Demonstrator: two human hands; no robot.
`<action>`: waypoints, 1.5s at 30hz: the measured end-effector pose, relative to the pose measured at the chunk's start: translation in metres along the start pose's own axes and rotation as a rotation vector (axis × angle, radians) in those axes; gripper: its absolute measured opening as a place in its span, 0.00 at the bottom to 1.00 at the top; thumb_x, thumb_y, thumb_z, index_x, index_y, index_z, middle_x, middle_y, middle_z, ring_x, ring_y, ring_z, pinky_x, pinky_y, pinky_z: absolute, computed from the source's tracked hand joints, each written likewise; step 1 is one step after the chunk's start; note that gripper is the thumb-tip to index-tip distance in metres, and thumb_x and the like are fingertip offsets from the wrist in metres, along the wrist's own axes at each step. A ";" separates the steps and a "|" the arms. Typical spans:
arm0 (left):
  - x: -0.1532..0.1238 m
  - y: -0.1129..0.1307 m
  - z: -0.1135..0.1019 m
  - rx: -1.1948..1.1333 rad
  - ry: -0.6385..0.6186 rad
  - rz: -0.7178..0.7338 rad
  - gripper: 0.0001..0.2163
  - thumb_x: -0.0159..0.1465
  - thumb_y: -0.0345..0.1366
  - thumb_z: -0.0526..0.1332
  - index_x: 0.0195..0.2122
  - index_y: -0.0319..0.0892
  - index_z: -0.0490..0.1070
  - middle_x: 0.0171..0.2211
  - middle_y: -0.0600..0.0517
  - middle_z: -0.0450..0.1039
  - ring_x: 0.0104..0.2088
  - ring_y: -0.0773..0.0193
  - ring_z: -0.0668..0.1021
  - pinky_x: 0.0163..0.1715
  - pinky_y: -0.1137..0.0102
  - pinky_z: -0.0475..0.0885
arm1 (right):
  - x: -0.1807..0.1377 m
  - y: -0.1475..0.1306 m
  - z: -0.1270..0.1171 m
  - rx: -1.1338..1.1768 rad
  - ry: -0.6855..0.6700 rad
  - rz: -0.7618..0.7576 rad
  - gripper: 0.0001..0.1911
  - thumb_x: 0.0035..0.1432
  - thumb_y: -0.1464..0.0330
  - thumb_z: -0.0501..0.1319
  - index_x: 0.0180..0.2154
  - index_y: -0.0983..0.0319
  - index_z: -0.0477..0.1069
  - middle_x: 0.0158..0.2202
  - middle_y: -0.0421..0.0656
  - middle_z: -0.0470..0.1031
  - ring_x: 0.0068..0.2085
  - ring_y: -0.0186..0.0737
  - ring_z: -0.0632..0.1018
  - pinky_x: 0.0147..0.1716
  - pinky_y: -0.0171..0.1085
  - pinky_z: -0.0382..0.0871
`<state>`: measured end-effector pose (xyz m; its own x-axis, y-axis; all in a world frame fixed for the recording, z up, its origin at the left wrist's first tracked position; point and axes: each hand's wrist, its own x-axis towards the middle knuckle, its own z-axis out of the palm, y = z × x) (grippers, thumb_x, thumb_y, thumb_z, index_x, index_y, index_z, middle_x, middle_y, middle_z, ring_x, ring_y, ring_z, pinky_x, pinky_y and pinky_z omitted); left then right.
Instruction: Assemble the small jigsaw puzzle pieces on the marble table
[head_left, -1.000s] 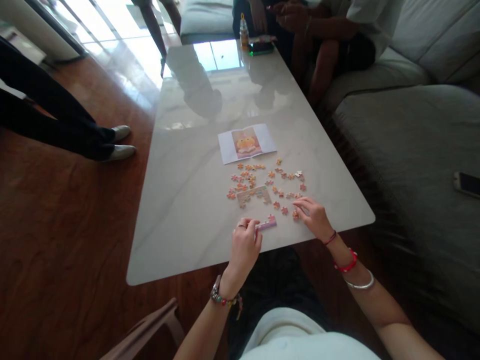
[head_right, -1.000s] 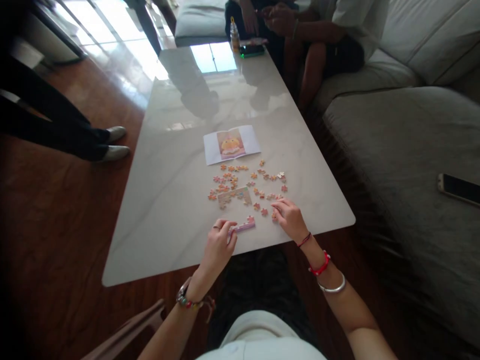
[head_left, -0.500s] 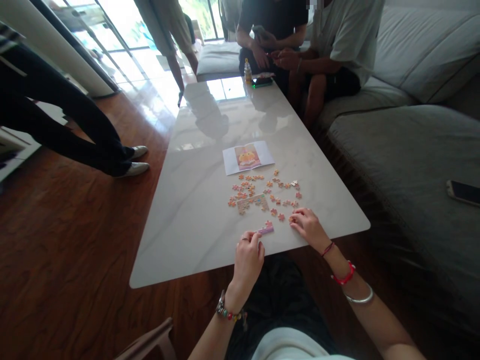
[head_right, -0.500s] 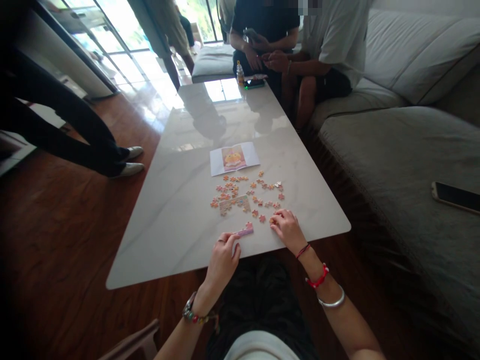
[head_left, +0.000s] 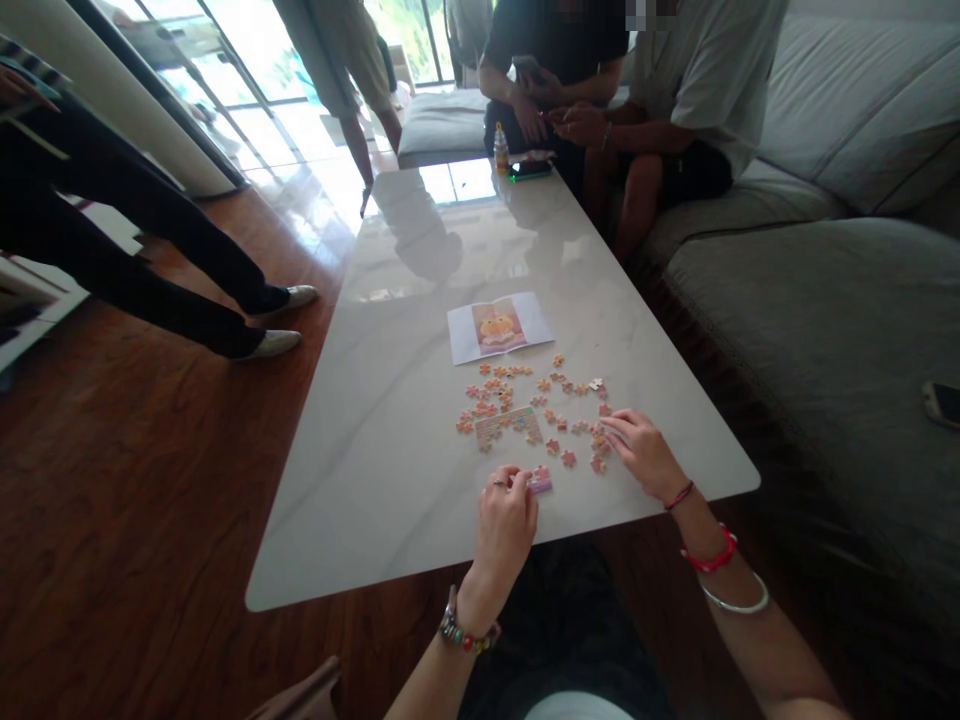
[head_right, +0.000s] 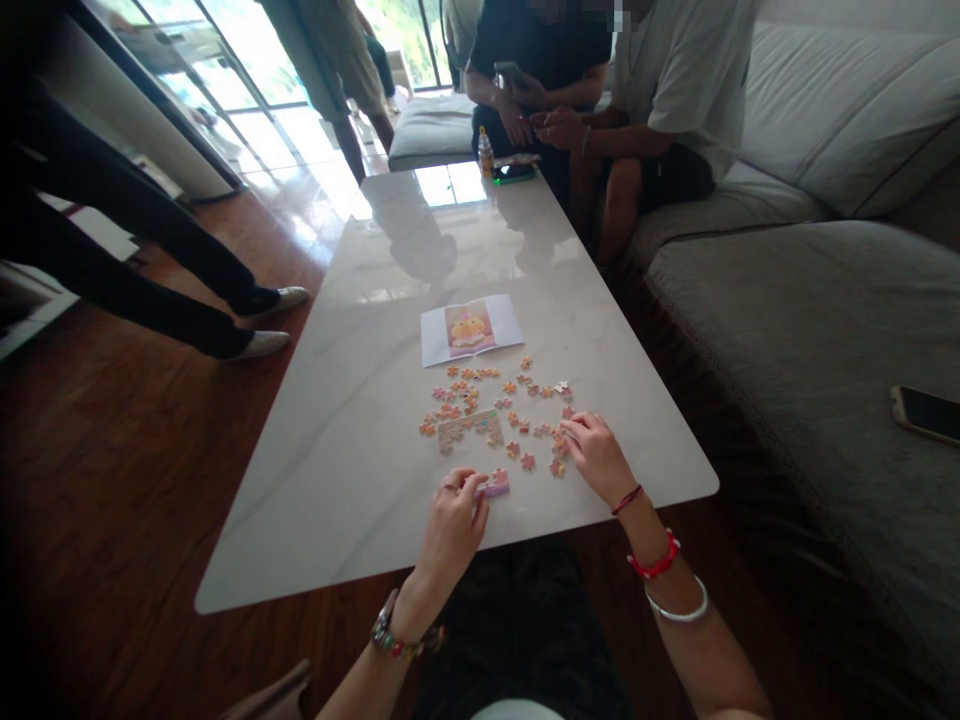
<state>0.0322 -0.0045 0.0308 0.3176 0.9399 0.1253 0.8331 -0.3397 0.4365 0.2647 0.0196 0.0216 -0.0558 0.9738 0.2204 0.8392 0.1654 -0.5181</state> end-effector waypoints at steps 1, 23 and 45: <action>0.004 -0.001 0.000 0.000 0.006 0.000 0.09 0.56 0.29 0.51 0.37 0.41 0.65 0.37 0.48 0.64 0.37 0.62 0.69 0.37 0.66 0.66 | 0.003 -0.003 -0.001 0.013 0.012 -0.007 0.12 0.54 0.70 0.52 0.40 0.60 0.68 0.36 0.45 0.67 0.40 0.41 0.69 0.42 0.41 0.64; -0.035 -0.006 -0.005 0.032 0.058 -0.061 0.11 0.55 0.27 0.52 0.40 0.42 0.65 0.40 0.47 0.65 0.41 0.60 0.69 0.37 0.65 0.66 | 0.025 -0.054 0.031 0.317 -0.231 0.064 0.03 0.48 0.70 0.59 0.28 0.61 0.70 0.25 0.40 0.74 0.28 0.33 0.73 0.30 0.32 0.64; 0.028 -0.010 -0.002 -0.507 -0.105 -0.148 0.04 0.57 0.34 0.52 0.31 0.42 0.65 0.27 0.55 0.71 0.27 0.71 0.73 0.29 0.74 0.68 | 0.032 -0.057 0.037 0.715 -0.494 0.181 0.09 0.48 0.68 0.55 0.30 0.65 0.70 0.27 0.42 0.74 0.25 0.32 0.73 0.26 0.31 0.67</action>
<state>0.0317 0.0255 0.0311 0.2789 0.9591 -0.0489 0.5578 -0.1204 0.8212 0.1948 0.0467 0.0276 -0.3205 0.9234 -0.2114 0.3284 -0.1011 -0.9391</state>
